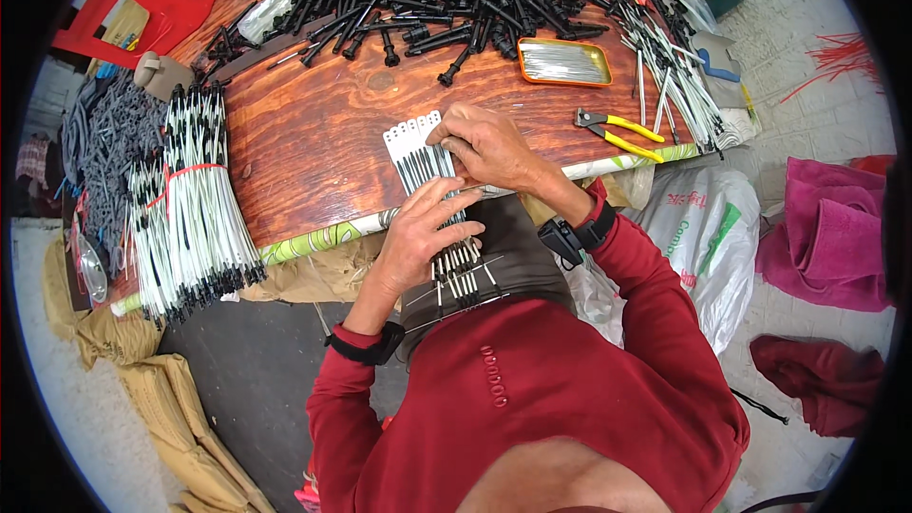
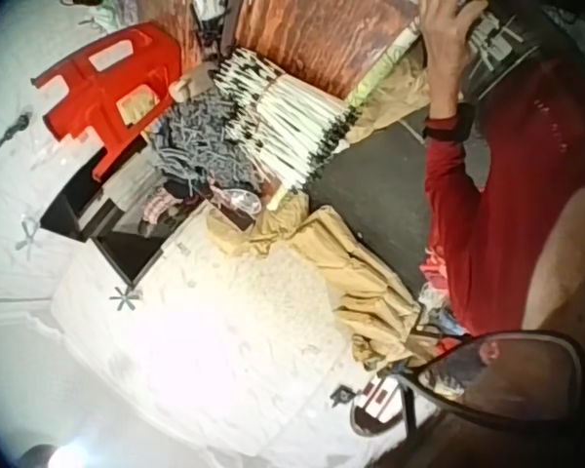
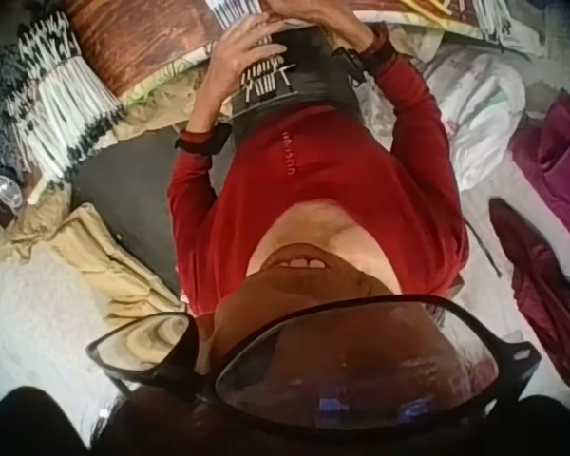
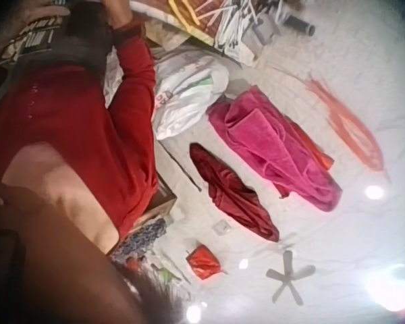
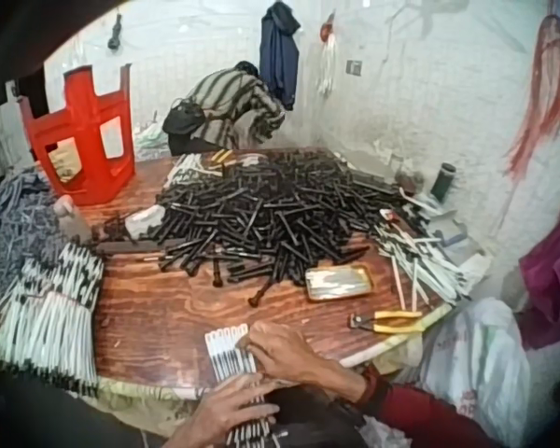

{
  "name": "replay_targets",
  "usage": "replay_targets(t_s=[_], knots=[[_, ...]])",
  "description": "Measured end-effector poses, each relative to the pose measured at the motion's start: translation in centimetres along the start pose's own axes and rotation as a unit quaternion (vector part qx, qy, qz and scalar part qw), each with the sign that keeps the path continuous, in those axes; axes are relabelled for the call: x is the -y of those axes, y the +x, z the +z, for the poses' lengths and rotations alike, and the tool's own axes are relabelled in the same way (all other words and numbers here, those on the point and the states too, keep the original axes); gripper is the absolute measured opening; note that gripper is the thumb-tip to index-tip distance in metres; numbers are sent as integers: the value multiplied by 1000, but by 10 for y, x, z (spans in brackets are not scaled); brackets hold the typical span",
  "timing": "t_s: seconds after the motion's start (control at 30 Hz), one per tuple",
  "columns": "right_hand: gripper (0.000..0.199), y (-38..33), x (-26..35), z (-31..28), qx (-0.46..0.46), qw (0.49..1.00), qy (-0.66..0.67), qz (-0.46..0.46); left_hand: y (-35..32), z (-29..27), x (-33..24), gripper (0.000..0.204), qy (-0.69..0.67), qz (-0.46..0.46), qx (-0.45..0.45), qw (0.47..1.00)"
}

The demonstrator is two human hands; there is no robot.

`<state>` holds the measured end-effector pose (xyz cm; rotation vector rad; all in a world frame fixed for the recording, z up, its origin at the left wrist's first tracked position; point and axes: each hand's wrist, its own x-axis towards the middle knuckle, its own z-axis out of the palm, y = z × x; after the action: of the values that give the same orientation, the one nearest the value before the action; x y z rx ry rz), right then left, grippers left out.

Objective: Sorting and bundling small black cables with white tips using elastic bands on a workbench.

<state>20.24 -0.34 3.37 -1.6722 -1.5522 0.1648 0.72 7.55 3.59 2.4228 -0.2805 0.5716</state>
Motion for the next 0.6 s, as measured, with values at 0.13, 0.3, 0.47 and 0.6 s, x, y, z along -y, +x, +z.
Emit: replay_targets(t_s=[0.13,0.3,0.47,0.6], knots=[[6,0,-1,0,7,1000,-13,-12,0,0,1,37,0,2,1,1000],[6,0,1,0,-1,1000,17,1,2,-1,1,35,-4,3,3,1000],[8,2,6,-1,9,1000,9,11,1,-1,0,35,-3,2,-2,1000],[7,3,10,0,17,1000,-1,-1,2,0,1,36,-4,2,-1,1000]])
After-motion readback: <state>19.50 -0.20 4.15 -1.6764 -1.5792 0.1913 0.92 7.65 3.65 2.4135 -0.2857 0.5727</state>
